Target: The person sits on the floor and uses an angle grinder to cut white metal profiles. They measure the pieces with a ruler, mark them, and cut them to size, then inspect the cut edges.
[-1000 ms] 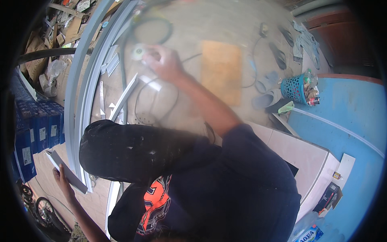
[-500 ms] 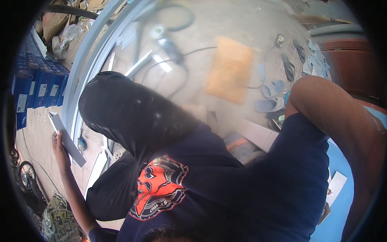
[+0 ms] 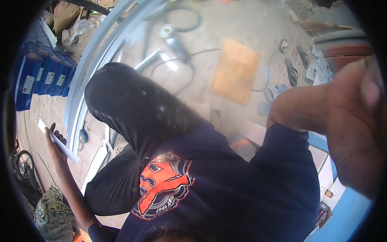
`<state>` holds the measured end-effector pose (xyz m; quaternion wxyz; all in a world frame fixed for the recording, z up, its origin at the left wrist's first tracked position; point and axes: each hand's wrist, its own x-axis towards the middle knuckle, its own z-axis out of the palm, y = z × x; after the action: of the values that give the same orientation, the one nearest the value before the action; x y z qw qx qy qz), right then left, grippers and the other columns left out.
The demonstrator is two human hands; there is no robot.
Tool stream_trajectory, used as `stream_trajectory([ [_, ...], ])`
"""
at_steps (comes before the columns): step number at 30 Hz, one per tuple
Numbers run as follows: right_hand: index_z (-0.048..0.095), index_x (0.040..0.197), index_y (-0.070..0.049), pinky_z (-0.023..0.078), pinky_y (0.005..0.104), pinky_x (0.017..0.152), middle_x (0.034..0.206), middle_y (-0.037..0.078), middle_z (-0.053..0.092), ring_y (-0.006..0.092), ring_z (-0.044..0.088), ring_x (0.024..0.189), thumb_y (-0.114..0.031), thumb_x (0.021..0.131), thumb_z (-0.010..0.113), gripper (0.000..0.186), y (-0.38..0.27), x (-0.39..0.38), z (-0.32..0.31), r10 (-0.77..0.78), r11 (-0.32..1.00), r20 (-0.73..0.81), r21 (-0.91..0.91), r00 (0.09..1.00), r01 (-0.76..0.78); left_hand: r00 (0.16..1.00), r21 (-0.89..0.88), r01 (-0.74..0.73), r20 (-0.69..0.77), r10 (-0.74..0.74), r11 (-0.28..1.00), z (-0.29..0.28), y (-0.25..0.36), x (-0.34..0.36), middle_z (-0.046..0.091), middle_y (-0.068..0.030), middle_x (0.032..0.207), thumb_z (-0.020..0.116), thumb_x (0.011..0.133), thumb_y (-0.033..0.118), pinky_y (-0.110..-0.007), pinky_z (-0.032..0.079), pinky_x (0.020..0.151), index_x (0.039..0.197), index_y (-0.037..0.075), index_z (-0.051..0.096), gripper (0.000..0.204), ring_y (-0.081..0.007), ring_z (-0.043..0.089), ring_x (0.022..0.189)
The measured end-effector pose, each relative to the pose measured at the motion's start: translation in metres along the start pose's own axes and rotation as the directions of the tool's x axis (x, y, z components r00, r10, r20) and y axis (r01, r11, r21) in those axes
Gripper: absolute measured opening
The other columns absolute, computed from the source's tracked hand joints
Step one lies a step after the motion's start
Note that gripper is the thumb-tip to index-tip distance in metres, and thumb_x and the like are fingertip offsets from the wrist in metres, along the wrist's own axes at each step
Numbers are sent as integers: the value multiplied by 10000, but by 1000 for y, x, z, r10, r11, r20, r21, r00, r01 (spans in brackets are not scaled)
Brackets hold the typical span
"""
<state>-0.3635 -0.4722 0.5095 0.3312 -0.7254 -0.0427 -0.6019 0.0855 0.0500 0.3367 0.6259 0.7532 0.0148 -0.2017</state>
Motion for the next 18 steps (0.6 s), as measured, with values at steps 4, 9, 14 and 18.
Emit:
stream_trajectory([
  [4,646,1360,41,532,321,696,1123,198,743,197,674,873,-106,1084,643,313,22,-59,96,482,801,66,371,874,-470,990,-125,-141,-20,139,982,17,22,-5,377,67,728,665,1056,565,-271,454,661,1445,-19,569,708,-64,433,658],
  [9,641,1229,-38,562,242,608,1114,155,718,138,697,815,-85,1069,647,167,20,-87,242,665,437,379,501,643,-747,910,-372,-368,44,412,852,63,70,-5,644,-67,907,629,1027,621,-426,585,824,1478,-42,510,810,-176,658,783],
  [14,619,1209,-29,599,256,677,976,74,695,99,687,808,-4,1049,657,166,3,-69,324,458,487,533,519,712,-702,884,-481,-444,-96,458,756,108,106,3,526,-134,1328,806,987,365,-553,547,1022,1481,30,423,709,-258,577,1229],
  [18,685,1188,-12,601,266,792,1031,82,747,106,717,883,-34,1041,688,148,8,-60,379,363,734,423,419,830,-535,875,-747,-428,-204,438,508,158,109,-6,516,-115,1341,818,971,352,-599,421,1157,1489,63,425,712,-267,521,1312],
])
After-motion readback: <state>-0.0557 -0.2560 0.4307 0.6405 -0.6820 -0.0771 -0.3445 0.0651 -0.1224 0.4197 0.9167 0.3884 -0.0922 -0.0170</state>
